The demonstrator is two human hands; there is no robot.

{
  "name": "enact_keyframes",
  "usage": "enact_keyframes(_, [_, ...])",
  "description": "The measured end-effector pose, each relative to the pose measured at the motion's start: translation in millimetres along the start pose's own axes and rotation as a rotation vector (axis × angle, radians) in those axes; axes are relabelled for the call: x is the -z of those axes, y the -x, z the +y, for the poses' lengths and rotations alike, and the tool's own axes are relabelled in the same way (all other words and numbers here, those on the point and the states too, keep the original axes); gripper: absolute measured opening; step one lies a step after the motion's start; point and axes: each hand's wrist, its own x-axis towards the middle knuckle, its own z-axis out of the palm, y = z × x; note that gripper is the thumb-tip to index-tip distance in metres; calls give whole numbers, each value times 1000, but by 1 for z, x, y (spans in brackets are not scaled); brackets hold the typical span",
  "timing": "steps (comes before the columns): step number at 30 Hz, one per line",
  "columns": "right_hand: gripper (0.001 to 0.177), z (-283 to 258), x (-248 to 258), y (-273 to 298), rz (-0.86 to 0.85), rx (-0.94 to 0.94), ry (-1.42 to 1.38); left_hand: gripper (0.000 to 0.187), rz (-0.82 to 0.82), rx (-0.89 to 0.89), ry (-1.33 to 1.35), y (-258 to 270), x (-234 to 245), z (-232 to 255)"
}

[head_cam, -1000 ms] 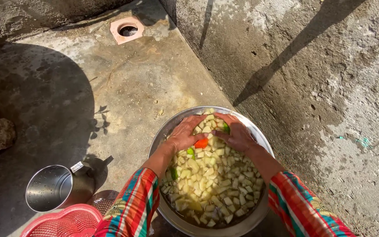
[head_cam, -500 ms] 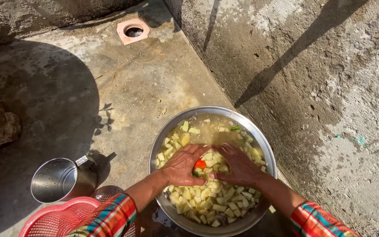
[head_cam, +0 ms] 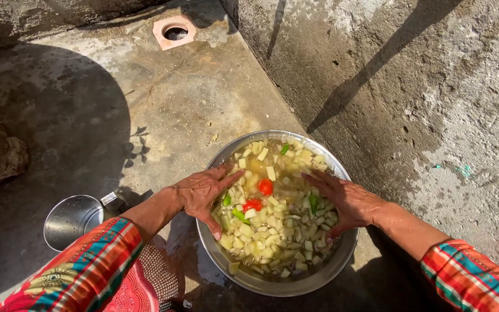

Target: Wash chopped potatoes and other vegetables in a large metal bowl under a faucet.

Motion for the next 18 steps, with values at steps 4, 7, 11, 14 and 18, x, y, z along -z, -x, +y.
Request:
enact_keyframes(4, [159,-32,-7,3,-163,-92,10,171,-63,8,-19,11,-8,21])
enact_keyframes(7, [156,-39,-45,9,-127,-122,-60,168,-76,81,67,17,-23,51])
enact_keyframes(11, [150,-70,-77,11,71,-166,-303,157,-65,235,258,17,-43,89])
enact_keyframes(14, [144,-89,-98,4,122,-215,-476,152,24,286,358,10,-51,109])
enact_keyframes(18, [132,-97,-120,-10,335,-110,-766,142,131,363,524,-8,-52,128])
